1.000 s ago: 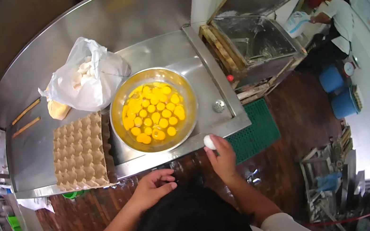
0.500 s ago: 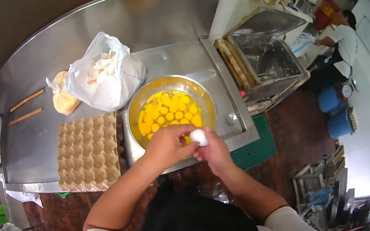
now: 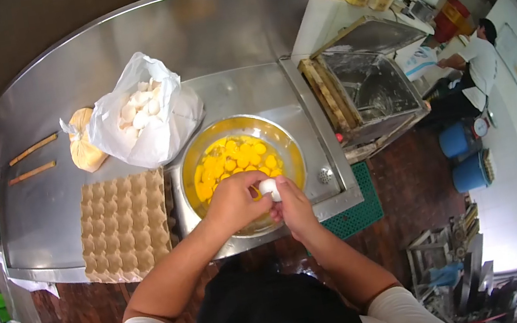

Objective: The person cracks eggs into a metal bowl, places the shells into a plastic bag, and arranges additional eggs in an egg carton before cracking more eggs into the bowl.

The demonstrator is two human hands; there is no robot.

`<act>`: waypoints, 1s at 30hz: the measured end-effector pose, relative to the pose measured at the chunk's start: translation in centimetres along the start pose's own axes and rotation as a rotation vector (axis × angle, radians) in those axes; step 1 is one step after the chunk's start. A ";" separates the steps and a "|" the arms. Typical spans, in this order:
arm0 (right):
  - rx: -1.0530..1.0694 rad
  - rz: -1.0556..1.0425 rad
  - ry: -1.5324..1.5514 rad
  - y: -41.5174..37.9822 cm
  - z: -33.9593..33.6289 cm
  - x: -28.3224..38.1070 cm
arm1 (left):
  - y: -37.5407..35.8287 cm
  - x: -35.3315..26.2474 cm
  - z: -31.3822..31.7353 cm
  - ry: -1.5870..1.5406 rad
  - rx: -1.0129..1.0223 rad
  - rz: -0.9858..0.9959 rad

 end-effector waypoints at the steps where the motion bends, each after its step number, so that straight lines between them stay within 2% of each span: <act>1: 0.010 -0.002 0.012 0.2 0.0 0.0 | 0.1 0.1 0.0 0.000 -0.024 0.008; 17: 0.099 0.038 -0.221 1.7 -1.2 1.7 | 1.0 2.8 -0.6 -0.144 -0.054 -0.135; 19: 0.005 -0.162 -0.442 1.5 -1.4 2.7 | 1.3 2.5 -1.2 -0.107 -0.044 -0.097; 20: 0.005 -0.159 -0.442 1.2 -1.7 2.9 | 1.5 2.1 -1.5 -0.070 -0.038 -0.058; 22: -0.275 -0.666 -0.965 -1.4 -1.6 6.0 | 1.7 0.7 -2.5 0.003 -0.042 -0.057; 25: -0.295 -0.631 -0.894 -1.4 -2.3 6.7 | 1.1 -0.4 -5.1 0.070 -0.114 -0.069; 26: -0.226 -0.547 -0.719 -0.6 -2.6 6.1 | 0.7 -0.3 -6.4 0.061 -0.170 -0.076; 27: -0.199 -0.555 -0.722 0.1 -2.6 5.8 | 0.1 0.2 -7.7 0.074 -0.192 -0.086; 29: 0.052 -0.278 -0.333 2.4 -2.0 4.5 | -1.6 1.5 -11.4 -0.020 -0.361 -0.140; 30: 0.082 -0.086 -0.377 1.6 -0.4 5.3 | -2.2 2.2 -13.5 -0.021 -0.418 -0.197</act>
Point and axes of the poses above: each hand's wrist, its own y-axis towards the middle knuckle, its own z-axis out of the palm, x = y × z, the point moved 5 cm from there along y, towards the middle knuckle, and after that the axes turned 11 degrees about z, right-handed, at the moved point
